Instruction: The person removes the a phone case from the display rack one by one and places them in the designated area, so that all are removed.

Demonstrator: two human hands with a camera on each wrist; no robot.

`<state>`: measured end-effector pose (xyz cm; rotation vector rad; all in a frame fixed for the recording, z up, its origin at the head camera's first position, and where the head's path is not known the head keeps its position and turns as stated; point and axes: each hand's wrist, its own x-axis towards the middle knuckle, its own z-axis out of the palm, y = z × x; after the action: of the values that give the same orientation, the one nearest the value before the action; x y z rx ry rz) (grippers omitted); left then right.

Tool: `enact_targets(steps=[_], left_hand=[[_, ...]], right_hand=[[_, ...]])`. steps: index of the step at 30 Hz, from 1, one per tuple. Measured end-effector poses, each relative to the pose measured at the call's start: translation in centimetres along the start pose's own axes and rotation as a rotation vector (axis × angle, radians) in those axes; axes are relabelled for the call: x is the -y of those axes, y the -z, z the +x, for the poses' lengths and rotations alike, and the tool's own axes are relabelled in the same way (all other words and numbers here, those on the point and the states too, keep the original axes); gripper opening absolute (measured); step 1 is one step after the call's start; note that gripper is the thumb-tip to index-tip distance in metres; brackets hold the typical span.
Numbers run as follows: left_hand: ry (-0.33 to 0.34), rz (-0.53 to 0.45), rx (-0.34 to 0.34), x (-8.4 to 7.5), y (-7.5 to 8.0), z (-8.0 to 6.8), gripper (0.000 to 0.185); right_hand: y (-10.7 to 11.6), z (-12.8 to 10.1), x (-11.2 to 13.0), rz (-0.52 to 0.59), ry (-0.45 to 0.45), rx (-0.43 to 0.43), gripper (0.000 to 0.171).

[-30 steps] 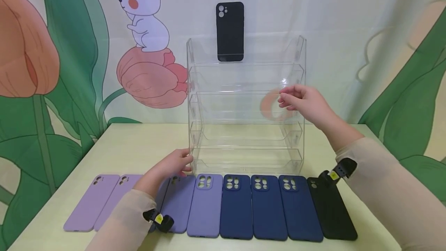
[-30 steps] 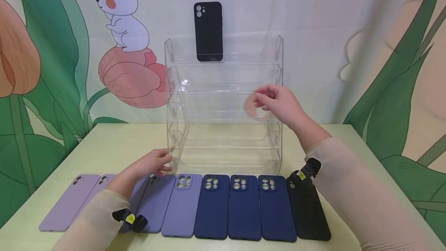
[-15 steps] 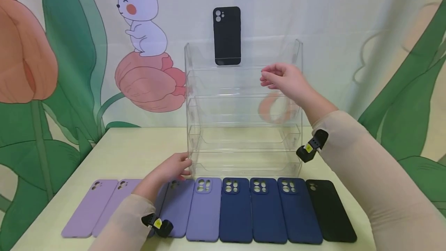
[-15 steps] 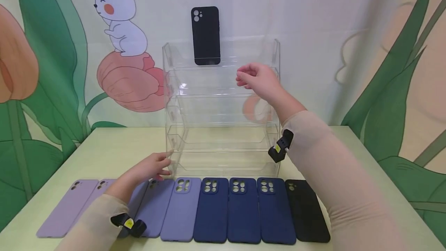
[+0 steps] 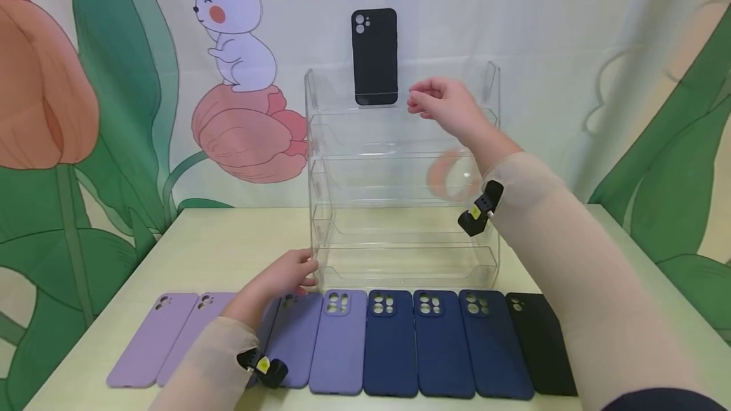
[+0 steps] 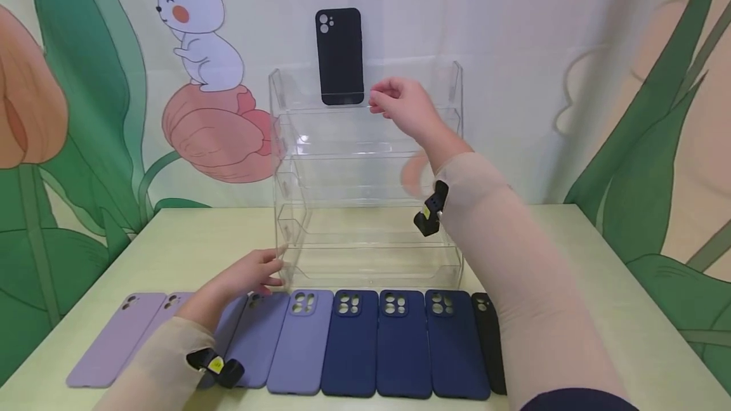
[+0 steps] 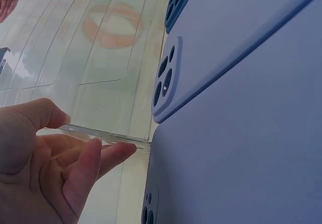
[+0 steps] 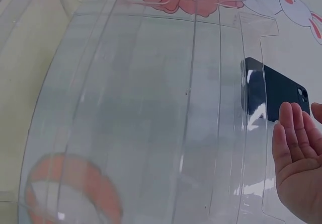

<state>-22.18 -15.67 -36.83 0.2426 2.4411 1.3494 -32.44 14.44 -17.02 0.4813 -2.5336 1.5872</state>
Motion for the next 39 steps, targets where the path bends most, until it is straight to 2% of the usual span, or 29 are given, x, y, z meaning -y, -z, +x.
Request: enact_targets(steps=[11,18,23,28,32,39], left_hand=[[0.000,-0.018,0.001,0.1,0.0,0.1,0.055],[0.000,-0.019,-0.002,0.3,0.1,0.0,0.056],[0.013,-0.021,-0.013,0.3,-0.1,0.1,0.057],[-0.003,-0.031,-0.015,0.3,-0.2,0.2,0.055],[-0.011,-0.031,-0.016,0.3,-0.2,0.2,0.053],[-0.011,-0.033,-0.015,0.3,-0.2,0.0,0.054]], right_hand=[[-0.7,2.0,0.1,0.029,0.012,-0.017,0.037],[-1.1,3.3,-0.1,0.032,0.047,-0.104,0.038],[-1.2,4.1,-0.1,0.013,0.045,-0.120,0.040],[-1.4,4.6,0.4,-0.057,0.006,-0.103,0.044],[-2.0,5.0,1.2,-0.118,-0.059,-0.087,0.046],[-2.8,5.4,2.0,-0.152,-0.139,-0.116,0.049]])
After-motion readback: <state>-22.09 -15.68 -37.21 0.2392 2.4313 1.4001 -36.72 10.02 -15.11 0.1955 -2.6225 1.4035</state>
